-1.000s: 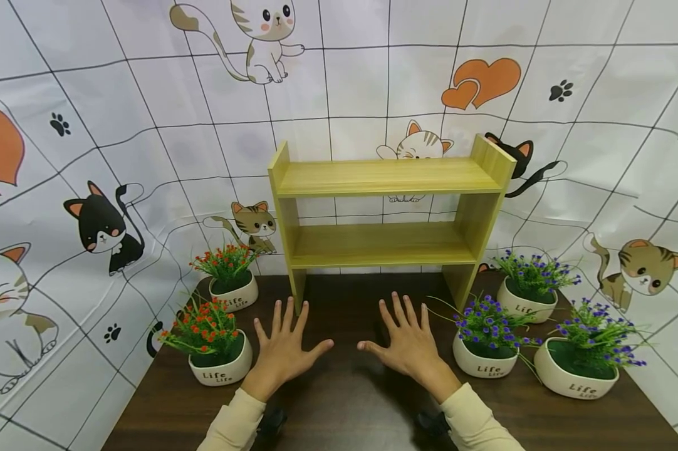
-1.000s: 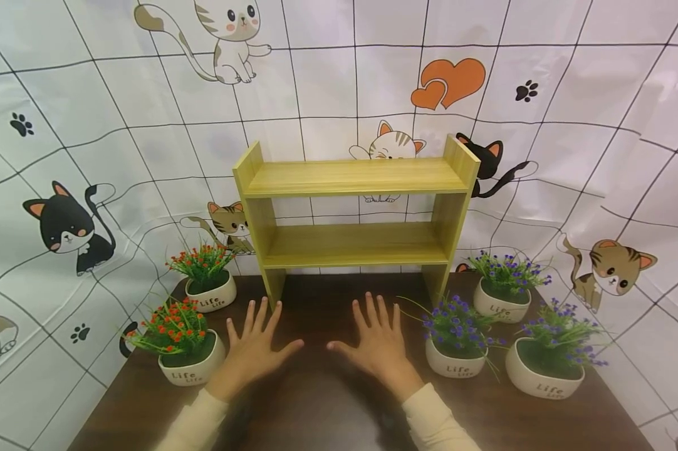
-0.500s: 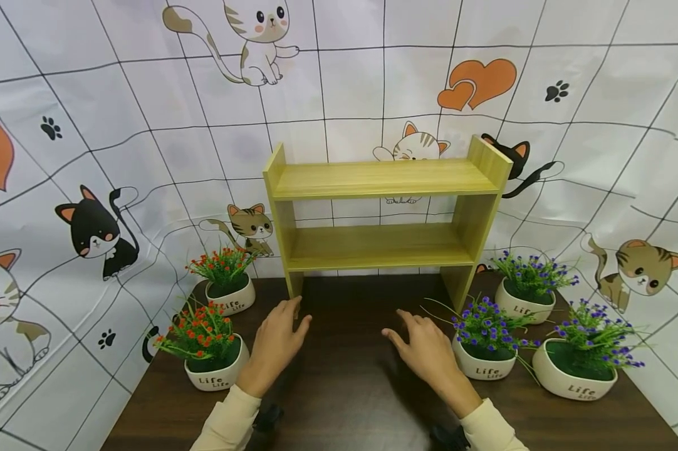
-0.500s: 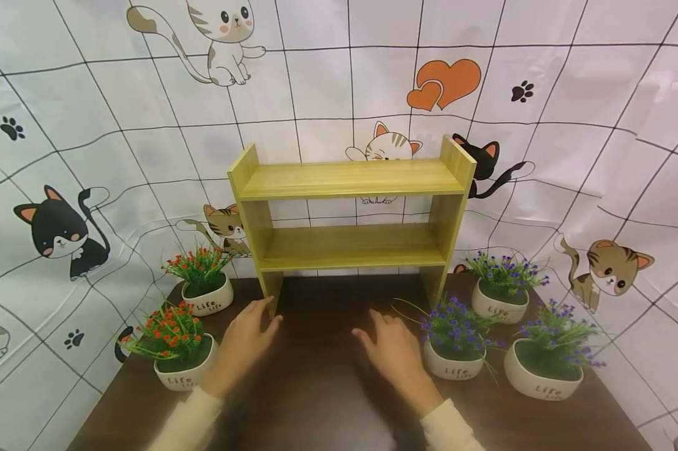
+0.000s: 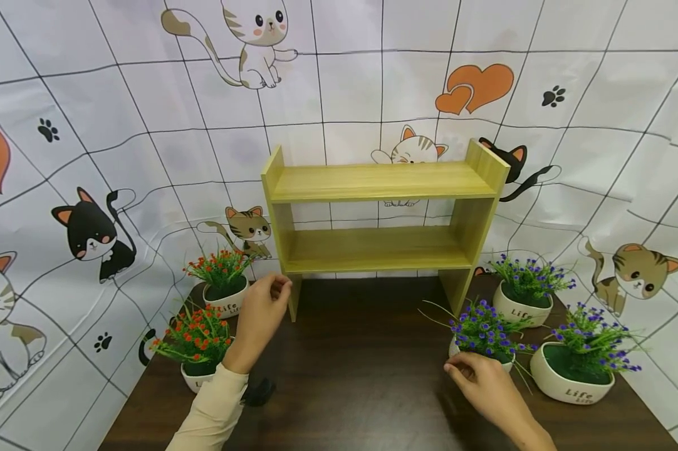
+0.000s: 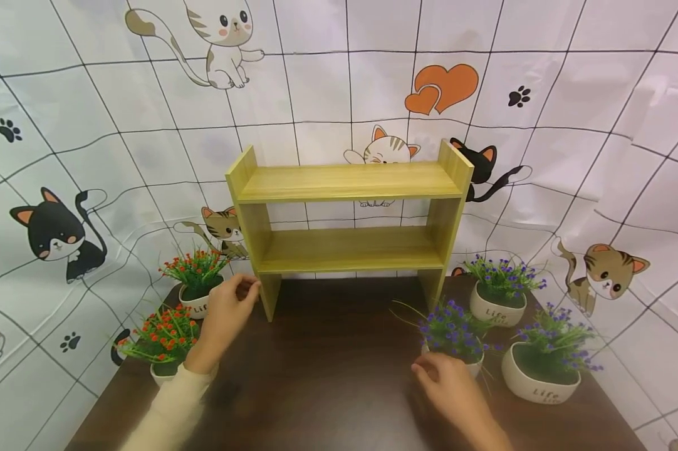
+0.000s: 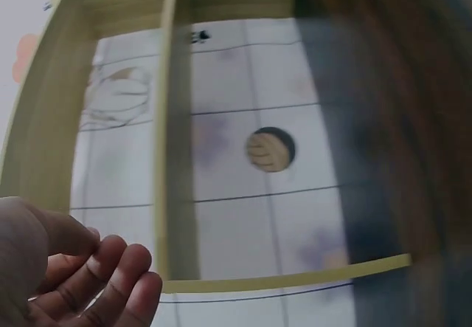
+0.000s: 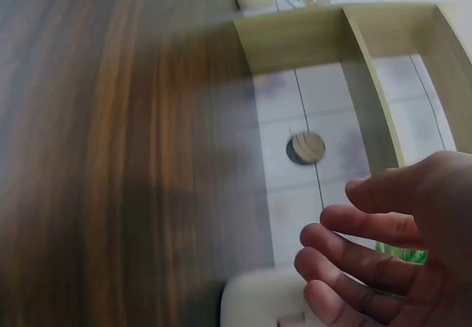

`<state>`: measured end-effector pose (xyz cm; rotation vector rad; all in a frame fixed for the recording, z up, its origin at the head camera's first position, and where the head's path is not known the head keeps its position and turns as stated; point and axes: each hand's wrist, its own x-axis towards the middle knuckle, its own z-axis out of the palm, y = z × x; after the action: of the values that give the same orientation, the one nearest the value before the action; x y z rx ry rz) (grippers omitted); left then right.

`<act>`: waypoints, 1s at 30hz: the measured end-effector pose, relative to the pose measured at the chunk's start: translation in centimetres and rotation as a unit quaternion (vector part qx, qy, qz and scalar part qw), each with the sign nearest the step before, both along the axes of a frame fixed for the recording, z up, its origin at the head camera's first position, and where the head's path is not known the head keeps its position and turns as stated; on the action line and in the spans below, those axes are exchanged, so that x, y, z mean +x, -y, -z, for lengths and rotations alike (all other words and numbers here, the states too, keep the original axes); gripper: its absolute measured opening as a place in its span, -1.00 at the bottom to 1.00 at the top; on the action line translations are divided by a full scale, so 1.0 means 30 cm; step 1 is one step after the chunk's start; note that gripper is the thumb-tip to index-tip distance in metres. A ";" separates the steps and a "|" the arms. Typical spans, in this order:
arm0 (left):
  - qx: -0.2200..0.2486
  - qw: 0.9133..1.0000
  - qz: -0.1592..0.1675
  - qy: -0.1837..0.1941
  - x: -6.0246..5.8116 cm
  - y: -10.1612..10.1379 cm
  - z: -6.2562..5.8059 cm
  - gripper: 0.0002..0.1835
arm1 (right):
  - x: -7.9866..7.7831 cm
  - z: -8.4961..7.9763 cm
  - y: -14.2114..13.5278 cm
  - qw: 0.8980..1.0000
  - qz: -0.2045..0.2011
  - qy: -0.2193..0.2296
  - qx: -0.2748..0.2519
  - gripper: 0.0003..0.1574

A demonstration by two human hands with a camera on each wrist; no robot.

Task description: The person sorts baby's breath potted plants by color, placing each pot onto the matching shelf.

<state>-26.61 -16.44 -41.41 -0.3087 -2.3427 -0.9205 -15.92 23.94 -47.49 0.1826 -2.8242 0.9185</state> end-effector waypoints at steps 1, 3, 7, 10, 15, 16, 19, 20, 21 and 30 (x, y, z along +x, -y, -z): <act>0.005 1.000 0.000 0.000 -0.004 0.002 -0.016 -0.92 | 0.011 0.002 -0.017 1.000 0.006 0.003 0.004 -0.94; 0.016 1.000 0.001 -0.003 -0.015 0.005 -0.045 -0.89 | 0.030 0.005 -0.051 1.000 0.016 0.017 0.013 -0.92; 0.043 0.999 0.003 -0.009 -0.034 0.013 -0.101 -0.86 | 0.045 0.011 -0.124 0.997 0.039 0.050 0.031 -0.88; 0.061 0.998 0.001 -0.018 -0.048 0.018 -0.140 -0.85 | 0.047 0.021 -0.175 0.996 0.055 0.060 0.039 -0.83; 0.091 0.995 -0.008 -0.027 -0.077 0.020 -0.193 -0.83 | 0.045 0.041 -0.249 0.993 0.084 0.071 0.037 -0.80; 0.100 0.995 -0.008 -0.021 -0.085 0.020 -0.201 -0.83 | 0.043 0.044 -0.260 0.992 0.090 0.078 0.030 -0.77; 0.127 0.992 -0.003 -0.006 -0.106 0.021 -0.221 -0.78 | 0.033 0.051 -0.285 0.988 0.103 0.112 0.006 -0.45; 0.135 0.991 0.000 -0.001 -0.112 0.022 -0.227 -0.75 | 0.028 0.055 -0.291 0.987 0.104 0.122 -0.005 -0.32; 0.142 0.990 0.002 0.005 -0.118 0.022 -0.232 -0.72 | 0.023 0.060 -0.295 0.986 0.104 0.128 -0.013 -0.19; 0.169 0.984 0.044 0.041 -0.166 0.022 -0.251 -0.37 | -0.047 0.116 -0.321 0.993 0.035 0.081 -0.081 0.34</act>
<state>-31.58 -17.11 -33.88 -0.2406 -2.2073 -1.3749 -17.33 33.56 -50.97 -0.0124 -2.8608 1.1888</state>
